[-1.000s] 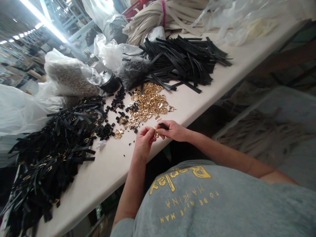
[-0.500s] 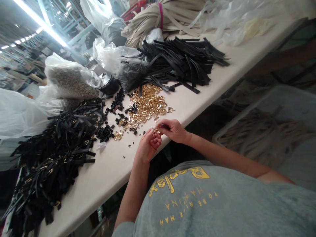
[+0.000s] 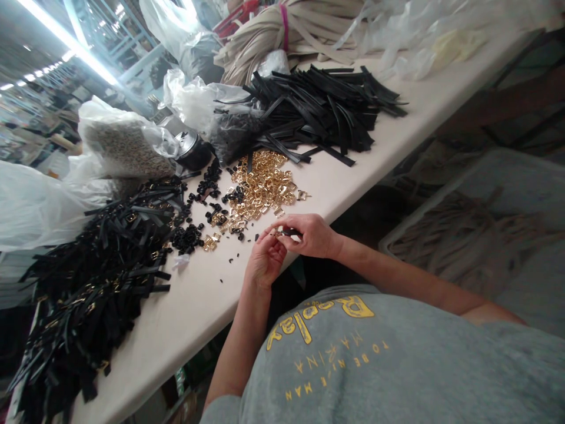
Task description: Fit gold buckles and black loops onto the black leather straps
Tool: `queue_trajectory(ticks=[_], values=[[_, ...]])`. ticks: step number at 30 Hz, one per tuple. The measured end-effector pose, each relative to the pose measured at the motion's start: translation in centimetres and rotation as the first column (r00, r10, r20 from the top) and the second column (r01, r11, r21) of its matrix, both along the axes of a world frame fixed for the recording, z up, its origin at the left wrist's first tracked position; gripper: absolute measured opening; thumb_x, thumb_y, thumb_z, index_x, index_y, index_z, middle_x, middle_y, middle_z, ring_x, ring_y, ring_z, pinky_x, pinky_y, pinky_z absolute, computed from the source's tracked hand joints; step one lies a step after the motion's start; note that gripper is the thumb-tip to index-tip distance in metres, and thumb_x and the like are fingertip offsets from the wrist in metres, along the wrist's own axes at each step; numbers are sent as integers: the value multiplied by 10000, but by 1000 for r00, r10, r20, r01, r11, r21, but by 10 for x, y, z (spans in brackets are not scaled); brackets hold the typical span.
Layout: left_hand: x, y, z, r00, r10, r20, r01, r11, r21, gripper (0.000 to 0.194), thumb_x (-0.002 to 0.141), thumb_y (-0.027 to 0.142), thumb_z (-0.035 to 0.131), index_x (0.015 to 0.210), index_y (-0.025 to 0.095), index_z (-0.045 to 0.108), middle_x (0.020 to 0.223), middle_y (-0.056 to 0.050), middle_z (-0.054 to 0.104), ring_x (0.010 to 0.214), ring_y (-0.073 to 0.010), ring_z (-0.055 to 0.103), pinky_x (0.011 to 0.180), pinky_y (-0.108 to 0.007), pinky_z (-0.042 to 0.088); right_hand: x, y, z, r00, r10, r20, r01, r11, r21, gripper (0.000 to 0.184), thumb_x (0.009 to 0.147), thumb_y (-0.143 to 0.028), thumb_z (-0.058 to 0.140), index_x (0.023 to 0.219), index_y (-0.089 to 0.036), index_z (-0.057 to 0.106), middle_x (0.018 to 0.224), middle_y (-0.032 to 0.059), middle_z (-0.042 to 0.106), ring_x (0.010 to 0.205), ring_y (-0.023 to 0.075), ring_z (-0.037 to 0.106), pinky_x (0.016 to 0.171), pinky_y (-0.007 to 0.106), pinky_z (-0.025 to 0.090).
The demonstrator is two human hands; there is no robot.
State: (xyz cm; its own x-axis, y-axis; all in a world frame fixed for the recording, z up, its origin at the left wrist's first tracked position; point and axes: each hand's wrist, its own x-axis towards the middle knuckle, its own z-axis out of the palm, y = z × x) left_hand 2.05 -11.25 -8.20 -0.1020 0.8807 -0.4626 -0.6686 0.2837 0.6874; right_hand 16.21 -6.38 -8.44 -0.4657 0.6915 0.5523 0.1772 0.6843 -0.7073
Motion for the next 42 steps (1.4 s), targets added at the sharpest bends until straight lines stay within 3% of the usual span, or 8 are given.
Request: queue_trajectory(ticks=[10,21,27,32,34,37,42], values=[[5,1,4,998,62,-6,-62,998,-16,196,664,45,699,806,151,616,727,7,686,637,-69,656,618,-133,507,7,6,0,991,95,95,-103,991,86,281,823,-165,546,1078,-155,665,939,34,728,763,118,627,728,244,481],[8,-1,4,993,44,-114,-32,995,99,243,634,182,795,806,155,626,748,5,691,687,-86,666,690,-179,522,7,7,-3,995,78,61,-84,992,96,307,839,-164,529,1119,-171,654,1020,58,730,888,164,663,802,285,505],[8,3,6,985,66,-162,-49,993,109,306,584,248,845,770,165,617,697,20,675,620,-73,643,616,-162,509,6,4,-4,995,98,6,-98,992,-80,314,911,-348,524,1149,-173,631,885,38,696,732,133,604,712,263,467],[-5,2,8,895,126,-427,-31,975,222,277,640,287,829,781,160,628,669,12,673,504,-52,574,472,-142,405,12,1,-6,996,85,-14,-84,928,-362,558,960,-604,312,910,-144,625,638,-3,562,588,123,513,604,254,387],[-11,1,9,824,166,-541,-13,961,275,257,662,278,821,806,160,642,682,8,678,518,-61,586,485,-153,418,15,2,-5,992,122,8,-107,896,-431,591,976,-597,255,768,-155,587,603,-3,543,576,120,503,605,255,376],[-18,1,10,762,188,-620,11,953,303,274,660,272,827,851,165,662,692,13,677,560,-80,622,530,-172,464,17,2,-3,991,131,9,-110,865,-489,522,975,-531,331,654,-166,522,581,-12,523,557,107,474,592,247,359],[-21,-2,10,756,119,-643,73,962,264,298,719,322,787,948,165,678,756,-20,707,624,-114,668,585,-207,514,12,-2,2,999,33,-2,-31,909,-416,271,880,-310,479,642,-180,485,568,-45,445,555,97,407,566,235,319]])
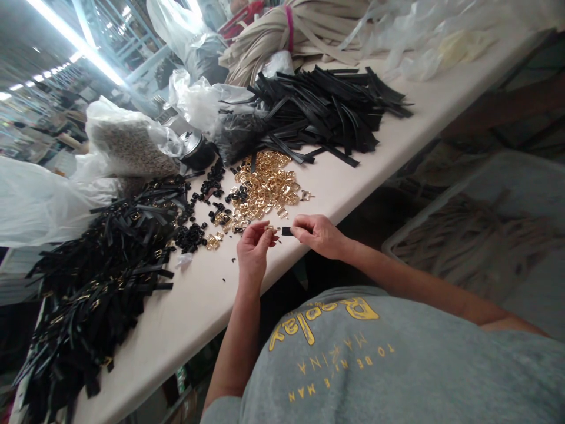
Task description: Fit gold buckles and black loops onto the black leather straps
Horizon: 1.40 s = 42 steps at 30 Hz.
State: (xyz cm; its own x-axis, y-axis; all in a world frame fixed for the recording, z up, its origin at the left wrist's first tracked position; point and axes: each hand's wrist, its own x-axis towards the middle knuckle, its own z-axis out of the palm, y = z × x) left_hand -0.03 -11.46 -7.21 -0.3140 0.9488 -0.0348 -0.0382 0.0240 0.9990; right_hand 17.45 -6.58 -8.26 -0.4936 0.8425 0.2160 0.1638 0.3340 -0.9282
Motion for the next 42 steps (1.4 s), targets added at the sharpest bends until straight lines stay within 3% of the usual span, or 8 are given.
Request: queue_trajectory(ticks=[10,27,30,32,34,36,39,42], values=[[4,-5,4,996,-21,-82,23,999,30,206,762,303,754,916,176,704,722,-2,674,607,-97,635,613,-201,520,-10,-11,0,973,-100,207,40,961,274,59,810,-190,520,753,-184,533,692,3,549,650,133,483,623,249,341],[5,-12,4,991,1,-132,6,999,53,189,816,314,702,952,184,716,858,-53,714,758,-137,665,705,-235,542,-10,-15,3,982,-25,189,-10,983,184,97,853,-211,551,774,-168,586,683,-3,576,630,116,489,617,243,338],[5,-13,5,988,-2,-153,13,997,75,182,832,312,684,964,190,714,882,-49,711,772,-138,662,720,-235,542,-12,-15,3,993,-10,119,2,998,69,104,833,-217,564,745,-164,581,641,-16,553,603,104,473,593,235,337],[5,-14,6,984,0,-176,17,995,97,168,839,301,677,964,195,710,885,-43,710,788,-137,660,725,-228,537,-13,-14,2,998,66,-15,-67,989,-135,140,824,-253,570,717,-164,557,611,-28,535,554,90,457,546,221,337],[7,-15,7,984,-4,-179,26,993,118,157,845,302,673,957,198,707,887,-42,712,797,-137,661,730,-226,531,-14,-14,0,968,133,-214,-212,889,-406,189,824,-320,577,724,-164,540,592,-39,529,478,71,427,466,202,310],[8,-15,9,989,-16,-144,35,990,133,158,851,324,668,941,200,706,894,-48,716,813,-144,668,755,-238,533,-16,-15,-2,904,131,-408,-372,711,-596,249,811,-393,606,751,-162,534,581,-50,523,416,51,383,397,183,251],[11,-17,11,998,-21,-60,31,984,174,169,854,357,663,922,207,700,922,-52,714,871,-167,681,830,-284,538,-19,-18,-4,787,48,-615,-554,496,-669,307,771,-430,677,793,-158,536,599,-58,511,393,24,333,365,160,193],[12,-19,12,999,-42,-4,42,971,233,143,846,343,673,903,214,696,948,-50,701,927,-187,679,909,-335,525,-22,-22,-4,691,-22,-722,-658,394,-642,310,753,-397,716,842,-151,549,616,-65,501,393,4,302,374,142,206]])
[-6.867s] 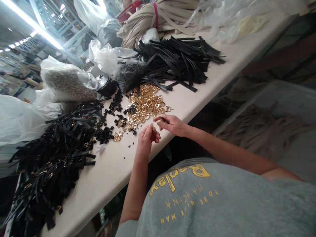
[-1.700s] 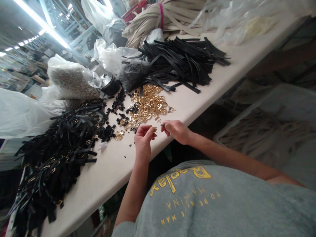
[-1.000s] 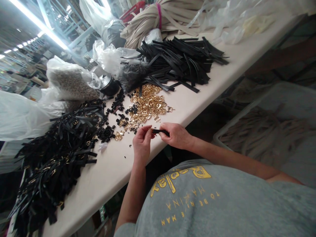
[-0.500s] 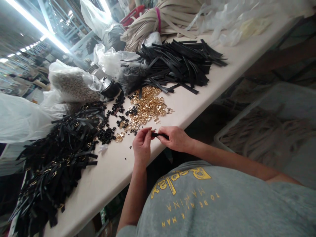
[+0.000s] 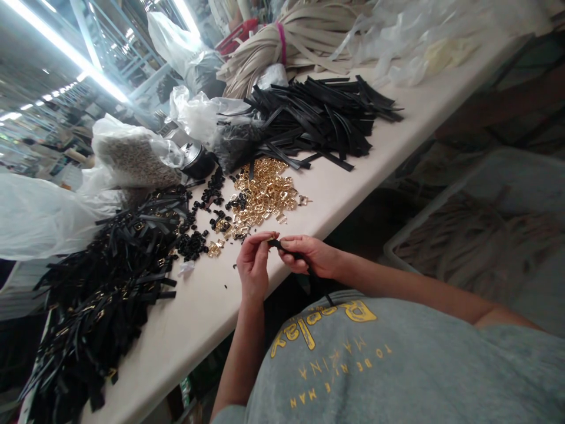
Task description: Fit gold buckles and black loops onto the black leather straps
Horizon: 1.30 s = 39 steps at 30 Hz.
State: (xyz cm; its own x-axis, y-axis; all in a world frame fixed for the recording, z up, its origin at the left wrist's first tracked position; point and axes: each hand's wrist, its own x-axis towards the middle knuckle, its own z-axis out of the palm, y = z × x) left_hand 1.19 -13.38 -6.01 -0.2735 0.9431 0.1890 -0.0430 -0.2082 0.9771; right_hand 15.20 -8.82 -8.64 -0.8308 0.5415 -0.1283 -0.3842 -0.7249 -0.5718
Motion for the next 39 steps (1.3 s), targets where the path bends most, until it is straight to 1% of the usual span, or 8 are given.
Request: queue_trajectory(ticks=[3,7,12,16,23,32,36,39], values=[[1,-1,-1,999,-27,44,25,998,50,118,852,323,667,846,207,688,930,-45,684,937,-189,673,946,-363,512,-3,-4,2,999,-26,-22,27,1000,8,332,744,-397,732,876,-151,552,618,-69,501,396,2,308,381,138,216],[3,0,-6,985,29,170,-37,998,45,122,798,295,735,808,201,658,870,-16,683,871,-163,682,907,-341,527,-5,-5,6,988,-133,84,112,969,221,323,804,-449,674,827,-152,550,623,-52,519,423,23,365,383,155,239],[1,4,-10,907,-20,420,53,996,-67,301,742,267,782,1015,262,654,898,2,707,966,-201,688,877,-342,534,-1,-3,10,922,-347,172,190,792,580,295,873,-431,601,769,-159,556,632,-40,528,478,49,424,449,187,331],[-4,4,-7,839,-75,538,172,976,-132,333,731,161,751,1033,270,661,959,2,725,1086,-202,649,895,-315,517,1,0,9,886,-417,202,166,694,700,260,894,-392,573,785,-156,589,644,-37,536,490,52,443,470,195,348],[-4,2,-6,783,-57,620,173,976,-129,333,696,88,675,974,273,682,971,22,738,1083,-179,647,871,-281,516,-2,0,5,919,-346,188,155,757,635,269,888,-414,570,866,-149,608,642,-39,535,483,52,442,458,189,344],[0,-1,-17,757,6,653,121,981,-149,321,685,116,688,956,287,692,1043,15,725,1127,-187,624,840,-271,517,-3,-1,3,915,-336,222,137,778,613,318,865,-461,601,809,-148,586,638,-37,531,487,52,433,461,195,338],[1,-2,-17,808,-3,589,125,978,-167,242,703,187,732,935,249,702,1077,-29,717,1092,-202,638,843,-287,515,-3,-1,0,914,-335,229,136,785,604,334,866,-480,598,785,-157,567,627,-40,526,487,55,433,462,194,337],[-2,-3,-16,858,25,513,89,976,-197,232,693,231,776,917,217,716,1005,-45,726,951,-164,669,821,-262,515,-3,0,0,901,-365,235,133,747,652,336,870,-490,589,801,-162,577,620,-43,525,490,59,434,467,196,342]])
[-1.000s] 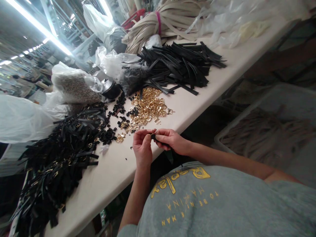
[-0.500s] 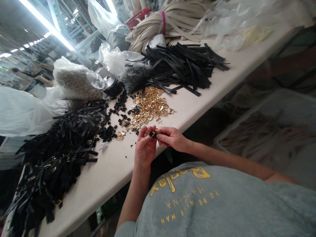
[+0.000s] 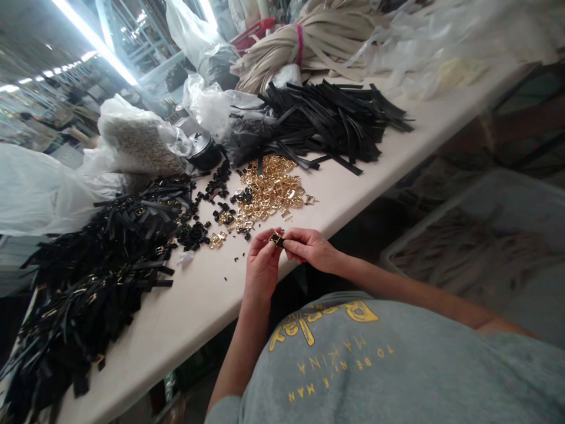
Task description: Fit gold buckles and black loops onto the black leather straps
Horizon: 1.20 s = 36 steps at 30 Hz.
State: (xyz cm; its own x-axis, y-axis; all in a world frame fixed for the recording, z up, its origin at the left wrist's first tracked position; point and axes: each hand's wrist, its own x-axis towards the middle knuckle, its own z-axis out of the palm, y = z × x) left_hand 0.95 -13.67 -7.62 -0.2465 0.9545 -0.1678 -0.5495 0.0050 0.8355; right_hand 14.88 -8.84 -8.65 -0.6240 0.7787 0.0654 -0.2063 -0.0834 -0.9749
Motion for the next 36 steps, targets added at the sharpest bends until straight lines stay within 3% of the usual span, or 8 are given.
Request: queue_trajectory(ticks=[4,7,12,17,23,26,29,36], values=[[-10,-2,1,995,32,-97,-38,997,-63,281,637,187,825,904,191,736,835,-2,715,696,-61,629,666,-149,488,2,3,3,997,-10,74,2,995,102,334,874,-486,588,827,-157,610,634,-38,543,500,64,446,488,204,364],[-15,-3,0,999,-38,-11,37,993,-115,303,635,163,819,926,178,736,755,4,701,615,-44,609,615,-128,484,3,3,4,995,-4,96,-10,991,135,323,877,-468,592,826,-151,621,635,-37,542,507,64,456,499,203,375],[-14,-3,-4,978,-53,203,91,980,-180,282,674,111,755,946,173,711,855,-30,730,709,-78,671,648,-135,524,3,4,-1,997,59,42,-60,998,28,344,869,-486,596,830,-145,616,617,-38,534,493,60,446,471,194,366],[-11,-5,-2,965,-27,260,91,967,-240,260,716,60,682,950,174,678,841,-23,716,686,-72,670,629,-129,535,4,7,-2,995,103,6,-102,992,-76,361,841,-502,627,815,-143,597,605,-44,532,474,52,432,450,184,355],[-10,-6,3,967,1,254,75,955,-287,203,727,76,683,903,175,662,782,-4,692,616,-55,634,598,-128,524,6,9,0,991,129,39,-127,991,-50,317,854,-454,604,789,-145,578,601,-40,541,458,51,426,441,186,340],[-7,-5,1,984,3,179,41,969,-243,195,699,137,748,878,173,679,778,-8,699,615,-63,635,588,-138,521,6,9,1,994,52,101,-57,998,41,276,876,-414,570,800,-149,584,605,-38,537,470,60,433,459,196,354],[-5,-6,-2,996,-16,93,29,990,-141,266,630,171,817,869,180,700,768,1,701,620,-64,635,626,-154,527,8,9,5,981,-67,180,22,971,238,217,897,-341,539,815,-153,609,629,-24,556,526,79,472,519,208,387],[0,-7,3,985,14,-169,-14,1000,3,236,635,219,838,841,194,725,815,0,706,686,-77,628,678,-176,513,7,10,11,938,-239,251,38,790,612,157,909,-218,492,841,-172,626,723,9,603,681,122,535,664,238,402]])
